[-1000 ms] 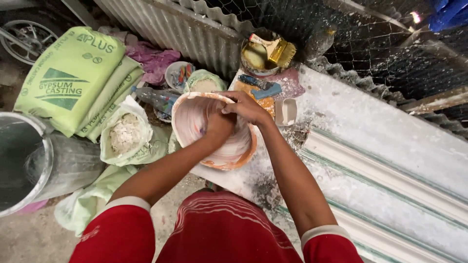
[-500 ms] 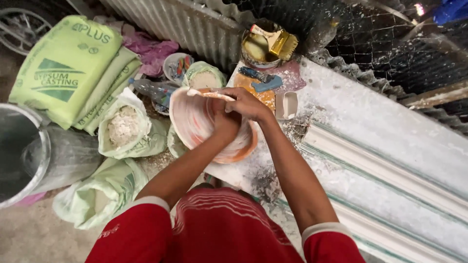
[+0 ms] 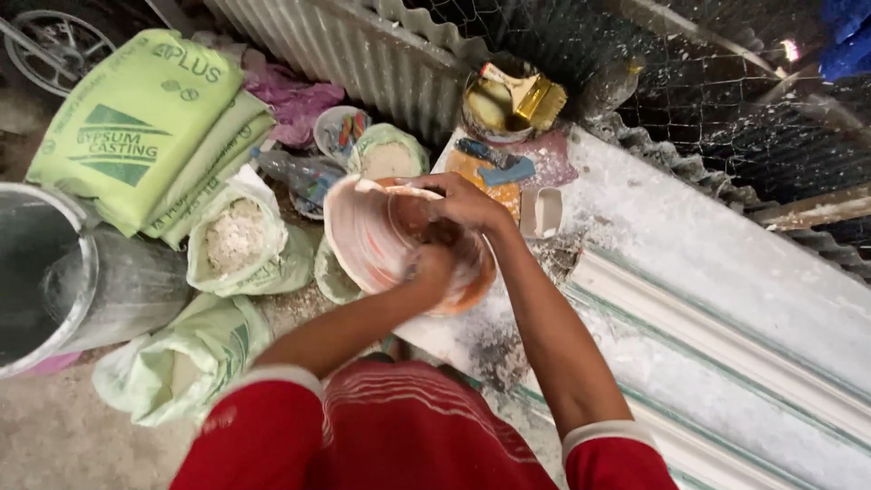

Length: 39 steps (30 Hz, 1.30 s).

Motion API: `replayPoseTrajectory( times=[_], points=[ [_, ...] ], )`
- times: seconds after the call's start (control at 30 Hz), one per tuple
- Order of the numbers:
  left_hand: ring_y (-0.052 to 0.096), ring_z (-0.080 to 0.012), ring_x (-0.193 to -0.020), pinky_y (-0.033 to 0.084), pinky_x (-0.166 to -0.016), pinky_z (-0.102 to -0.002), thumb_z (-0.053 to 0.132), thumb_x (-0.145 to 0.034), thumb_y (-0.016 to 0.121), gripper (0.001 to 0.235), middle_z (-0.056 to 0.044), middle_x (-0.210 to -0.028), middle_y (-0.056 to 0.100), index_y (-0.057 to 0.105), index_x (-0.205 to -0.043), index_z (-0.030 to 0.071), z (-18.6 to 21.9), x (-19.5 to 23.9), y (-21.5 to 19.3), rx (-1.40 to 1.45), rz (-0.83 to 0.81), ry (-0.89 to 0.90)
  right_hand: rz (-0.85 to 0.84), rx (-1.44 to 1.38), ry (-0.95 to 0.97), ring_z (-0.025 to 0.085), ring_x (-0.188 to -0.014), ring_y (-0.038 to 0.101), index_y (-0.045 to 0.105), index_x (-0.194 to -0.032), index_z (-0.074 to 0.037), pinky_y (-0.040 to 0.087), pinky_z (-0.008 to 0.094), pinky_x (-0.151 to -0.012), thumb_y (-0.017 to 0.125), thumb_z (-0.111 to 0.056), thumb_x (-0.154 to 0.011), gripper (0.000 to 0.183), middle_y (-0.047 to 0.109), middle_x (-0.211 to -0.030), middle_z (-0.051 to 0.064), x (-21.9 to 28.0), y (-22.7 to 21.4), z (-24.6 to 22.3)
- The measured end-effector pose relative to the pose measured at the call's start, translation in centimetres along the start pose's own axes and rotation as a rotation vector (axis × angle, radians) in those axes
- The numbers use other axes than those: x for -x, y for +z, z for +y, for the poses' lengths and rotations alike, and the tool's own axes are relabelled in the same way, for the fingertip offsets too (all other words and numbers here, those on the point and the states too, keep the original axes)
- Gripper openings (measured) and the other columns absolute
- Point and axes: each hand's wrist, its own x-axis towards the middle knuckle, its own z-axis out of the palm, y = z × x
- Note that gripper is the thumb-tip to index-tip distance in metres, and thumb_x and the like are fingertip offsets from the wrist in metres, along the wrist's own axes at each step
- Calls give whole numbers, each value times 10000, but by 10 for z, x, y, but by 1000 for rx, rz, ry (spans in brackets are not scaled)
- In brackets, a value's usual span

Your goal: Mixing gypsum powder with water in a bowl and applying the resulting paste to decorative moldings on a workbench.

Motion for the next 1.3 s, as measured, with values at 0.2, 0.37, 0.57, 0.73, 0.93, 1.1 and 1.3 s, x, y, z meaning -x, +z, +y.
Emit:
replayPoseTrajectory(
  times=[0.2,0.37,0.57,0.73,0.93,1.1,1.3],
  points=[
    [717,-366,-717,523,-416,-634,68,-860,592,201,-123,-740,709,789,-877,34,-51,-6,-50,-4,115,226,55,-34,-19,224,-1051,666,743,-1256,-148,509,383,-943,669,-88,-631,632,748,-1109,52,-4,-2,14],
    [754,-355,-919,606,-660,-548,151,-962,587,217,-162,-875,747,719,-1035,-6,-114,-2,14,437,122,-47,89,-7,-32,189,-1065,665,756,-1243,-209,507,353,-940,688,-89,-671,588,745,-1135,20,-3,11,34],
    [734,-439,-1007,583,-831,-618,160,-946,502,318,-219,-955,747,730,-1046,-39,-94,66,-69,720,-5,-133,138,-33,-63,281,-1210,630,743,-1240,-157,461,426,-1055,675,-85,-688,561,709,-1260,85,15,39,-2],
    [772,-305,-739,595,-660,-470,62,-881,645,168,-63,-700,736,788,-814,118,-117,31,74,266,312,-198,167,99,-150,359,-1288,583,748,-1199,-129,438,463,-1114,689,-102,-677,526,693,-1271,120,5,51,1],
    [750,-400,-836,593,-714,-605,158,-946,552,222,-177,-832,737,736,-886,50,-113,52,-2,528,236,139,162,291,-276,410,-1142,630,764,-1111,-134,501,517,-1009,643,-131,-702,426,733,-1105,140,-10,54,-6],
    [505,-314,-1405,188,-1276,-590,376,-829,824,574,-109,-1368,681,704,-1326,114,-119,-17,185,130,287,205,183,214,-173,381,-1146,656,772,-1115,-158,497,508,-1027,635,-174,-744,395,752,-1125,115,-14,61,-17],
    [774,-361,-770,602,-639,-474,194,-882,651,218,-141,-686,742,813,-780,89,-163,-4,60,478,269,-127,154,274,-88,426,-1129,657,753,-1192,-147,509,525,-982,633,-165,-766,444,753,-1133,147,-17,71,-31]
  ],
)
